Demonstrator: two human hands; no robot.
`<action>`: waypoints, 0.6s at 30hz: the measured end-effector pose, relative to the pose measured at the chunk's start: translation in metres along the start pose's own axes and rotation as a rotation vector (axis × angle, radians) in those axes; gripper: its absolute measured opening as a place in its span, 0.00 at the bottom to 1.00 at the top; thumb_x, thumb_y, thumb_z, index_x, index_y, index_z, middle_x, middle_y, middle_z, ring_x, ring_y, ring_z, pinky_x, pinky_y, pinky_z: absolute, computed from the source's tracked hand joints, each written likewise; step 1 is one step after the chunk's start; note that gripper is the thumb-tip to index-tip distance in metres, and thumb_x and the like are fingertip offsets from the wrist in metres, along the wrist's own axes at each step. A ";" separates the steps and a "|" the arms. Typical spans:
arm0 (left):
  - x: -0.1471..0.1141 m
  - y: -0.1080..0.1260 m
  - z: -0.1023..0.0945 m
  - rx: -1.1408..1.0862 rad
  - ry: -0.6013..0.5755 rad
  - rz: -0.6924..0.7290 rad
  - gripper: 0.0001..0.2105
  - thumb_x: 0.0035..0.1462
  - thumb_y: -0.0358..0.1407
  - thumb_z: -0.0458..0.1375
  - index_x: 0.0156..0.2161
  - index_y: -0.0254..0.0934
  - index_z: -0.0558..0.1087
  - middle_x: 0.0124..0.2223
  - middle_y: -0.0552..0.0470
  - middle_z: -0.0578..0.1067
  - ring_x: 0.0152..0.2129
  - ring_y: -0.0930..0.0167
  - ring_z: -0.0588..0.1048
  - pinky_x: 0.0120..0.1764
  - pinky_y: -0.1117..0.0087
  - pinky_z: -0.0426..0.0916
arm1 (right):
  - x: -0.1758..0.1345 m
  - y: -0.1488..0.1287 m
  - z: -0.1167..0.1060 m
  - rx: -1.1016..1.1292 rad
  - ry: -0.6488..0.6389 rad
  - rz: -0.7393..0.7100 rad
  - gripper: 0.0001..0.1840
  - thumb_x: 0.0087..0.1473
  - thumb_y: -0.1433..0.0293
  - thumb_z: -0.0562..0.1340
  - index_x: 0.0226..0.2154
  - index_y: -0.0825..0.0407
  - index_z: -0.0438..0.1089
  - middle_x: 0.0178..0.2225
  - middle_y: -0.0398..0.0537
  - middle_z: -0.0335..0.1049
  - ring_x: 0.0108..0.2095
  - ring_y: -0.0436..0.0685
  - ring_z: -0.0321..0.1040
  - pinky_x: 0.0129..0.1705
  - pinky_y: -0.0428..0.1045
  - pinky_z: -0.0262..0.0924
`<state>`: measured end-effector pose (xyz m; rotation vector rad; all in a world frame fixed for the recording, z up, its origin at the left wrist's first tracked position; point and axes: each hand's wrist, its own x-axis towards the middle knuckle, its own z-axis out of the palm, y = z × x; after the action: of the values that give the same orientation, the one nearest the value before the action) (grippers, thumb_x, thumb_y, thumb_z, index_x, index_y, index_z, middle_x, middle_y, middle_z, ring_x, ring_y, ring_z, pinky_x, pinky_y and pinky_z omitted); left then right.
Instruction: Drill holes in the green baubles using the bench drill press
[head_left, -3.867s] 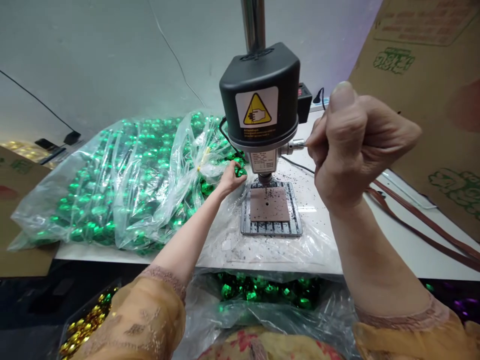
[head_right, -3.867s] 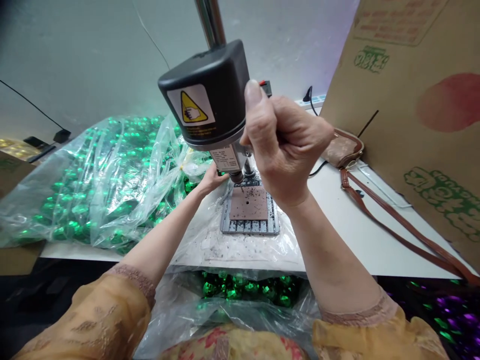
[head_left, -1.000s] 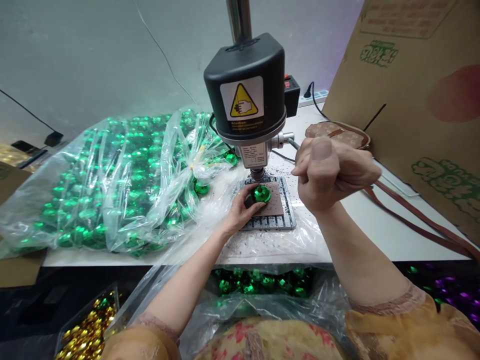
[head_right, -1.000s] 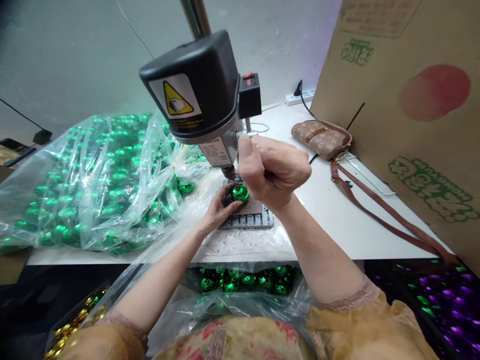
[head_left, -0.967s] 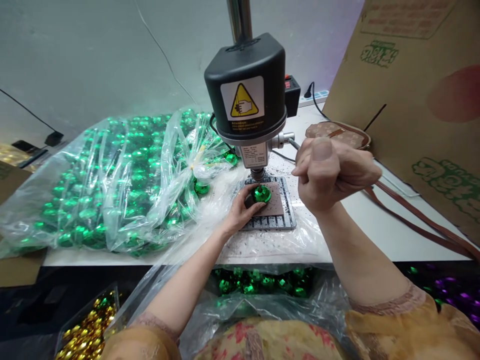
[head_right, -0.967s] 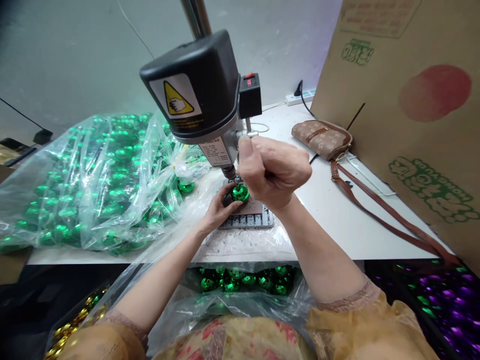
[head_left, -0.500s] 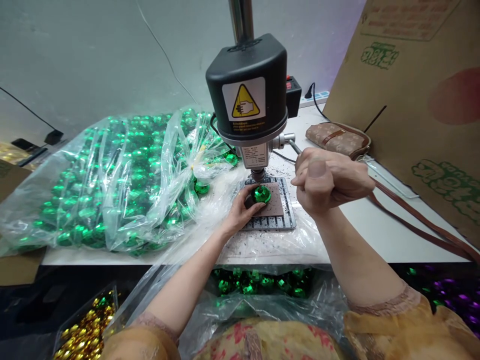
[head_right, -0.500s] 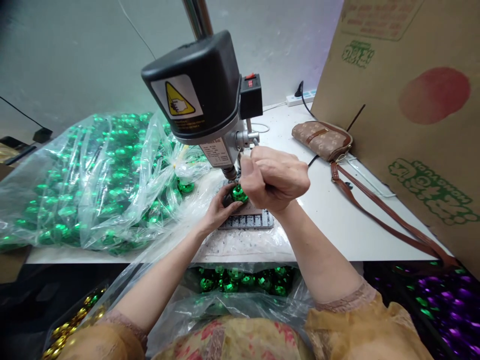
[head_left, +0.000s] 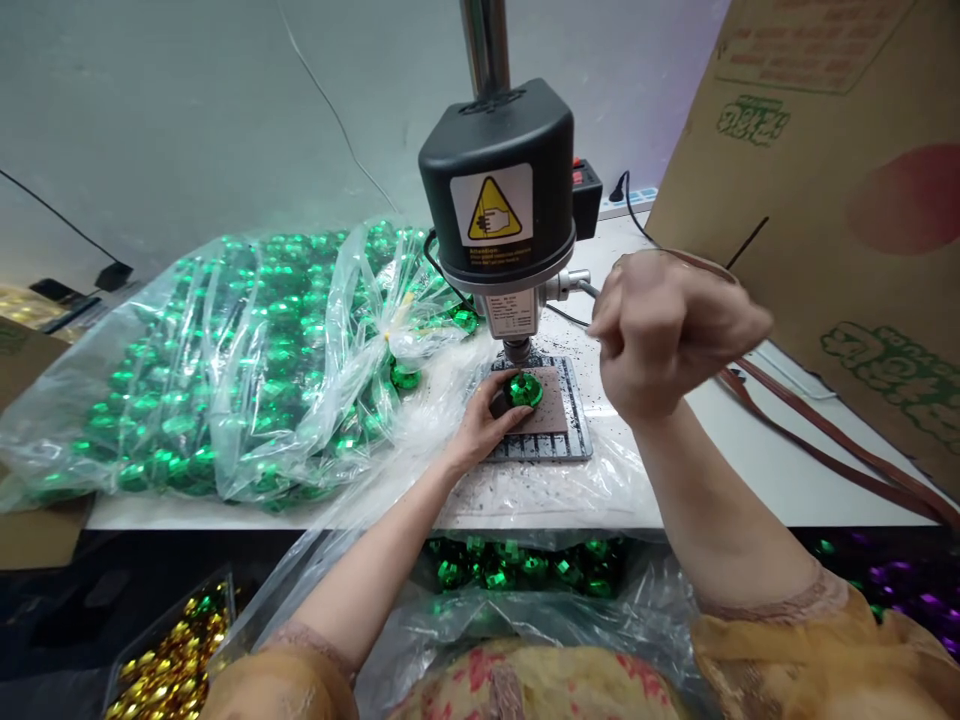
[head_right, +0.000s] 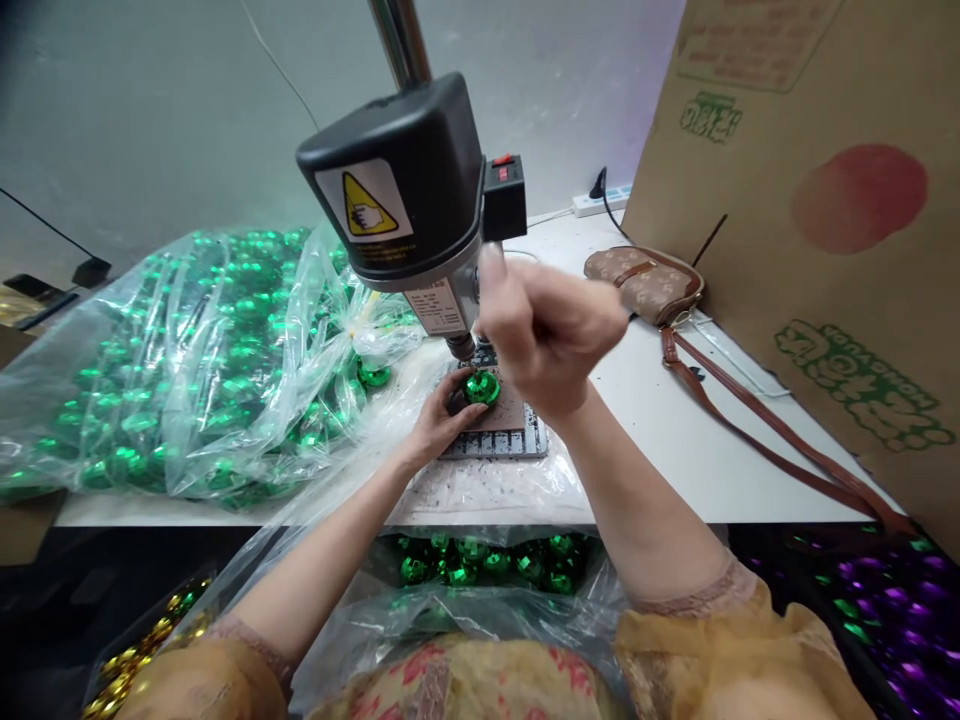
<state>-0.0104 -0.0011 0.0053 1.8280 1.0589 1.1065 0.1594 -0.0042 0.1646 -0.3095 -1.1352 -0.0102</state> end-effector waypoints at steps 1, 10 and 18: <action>0.000 0.001 0.001 0.005 0.012 -0.004 0.27 0.56 0.47 0.67 0.57 0.41 0.70 0.55 0.45 0.76 0.53 0.59 0.74 0.57 0.56 0.68 | 0.009 -0.003 0.005 -0.002 0.022 0.053 0.24 0.60 0.68 0.61 0.14 0.51 0.60 0.12 0.35 0.53 0.13 0.42 0.49 0.16 0.48 0.44; -0.059 0.040 -0.014 0.258 0.133 0.143 0.20 0.52 0.45 0.68 0.48 0.40 0.72 0.41 0.48 0.76 0.38 0.64 0.75 0.42 0.63 0.70 | 0.041 0.007 0.019 -0.095 -0.031 0.133 0.27 0.55 0.52 0.60 0.13 0.50 0.61 0.11 0.36 0.49 0.12 0.42 0.43 0.20 0.48 0.46; -0.208 0.024 -0.043 0.739 -0.310 0.282 0.21 0.60 0.45 0.62 0.55 0.40 0.71 0.42 0.43 0.77 0.36 0.62 0.77 0.39 0.62 0.74 | 0.044 0.009 0.012 0.063 -0.080 0.122 0.27 0.53 0.52 0.61 0.14 0.53 0.64 0.12 0.38 0.52 0.16 0.40 0.49 0.25 0.46 0.43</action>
<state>-0.1032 -0.1915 -0.0225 2.6928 1.1267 0.5619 0.1688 0.0139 0.2060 -0.3250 -1.1922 0.1460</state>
